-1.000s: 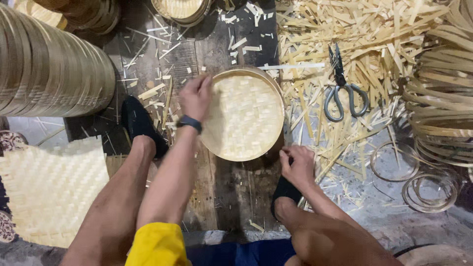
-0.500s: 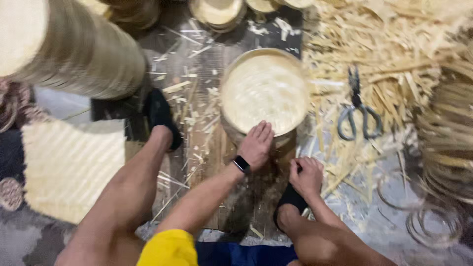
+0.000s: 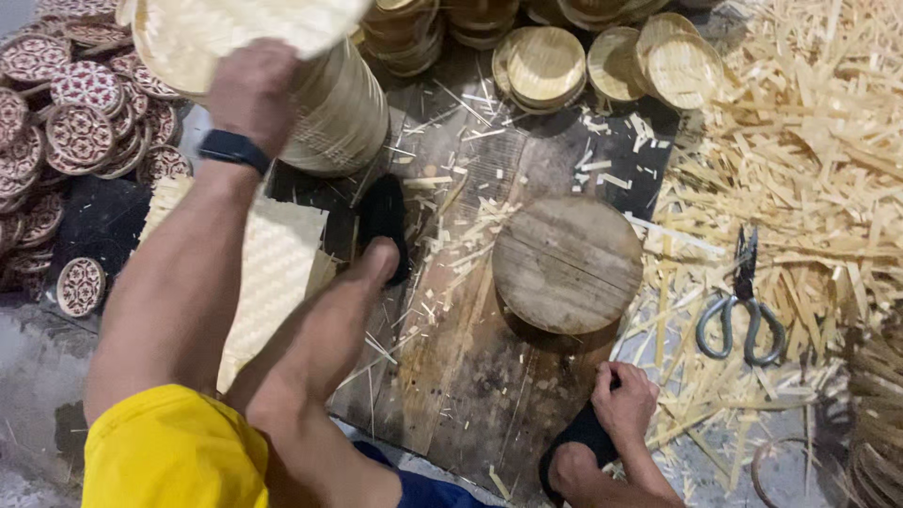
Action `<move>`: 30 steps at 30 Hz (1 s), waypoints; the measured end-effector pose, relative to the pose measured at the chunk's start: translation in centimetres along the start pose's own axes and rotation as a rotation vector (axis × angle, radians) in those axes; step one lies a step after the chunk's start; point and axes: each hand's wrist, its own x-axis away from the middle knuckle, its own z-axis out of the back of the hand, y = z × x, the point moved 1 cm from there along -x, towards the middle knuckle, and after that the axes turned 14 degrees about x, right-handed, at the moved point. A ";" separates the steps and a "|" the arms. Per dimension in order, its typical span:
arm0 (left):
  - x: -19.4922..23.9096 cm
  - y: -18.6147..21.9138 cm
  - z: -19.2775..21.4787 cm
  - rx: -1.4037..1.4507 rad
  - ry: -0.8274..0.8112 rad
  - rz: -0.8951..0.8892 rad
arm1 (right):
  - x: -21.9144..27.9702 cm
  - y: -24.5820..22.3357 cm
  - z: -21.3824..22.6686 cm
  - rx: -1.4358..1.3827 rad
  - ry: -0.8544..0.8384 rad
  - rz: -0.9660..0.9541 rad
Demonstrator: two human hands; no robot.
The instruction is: The person places a circular bamboo frame onto a woven mat, presses it down, and uses shears to trim the excess matting around the frame's edge. They then flip the frame to reveal the finished tray and stack it with others.
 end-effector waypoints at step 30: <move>21.4 5.2 -2.3 -0.011 -0.569 0.875 | 0.3 1.6 -1.6 0.053 -0.034 0.013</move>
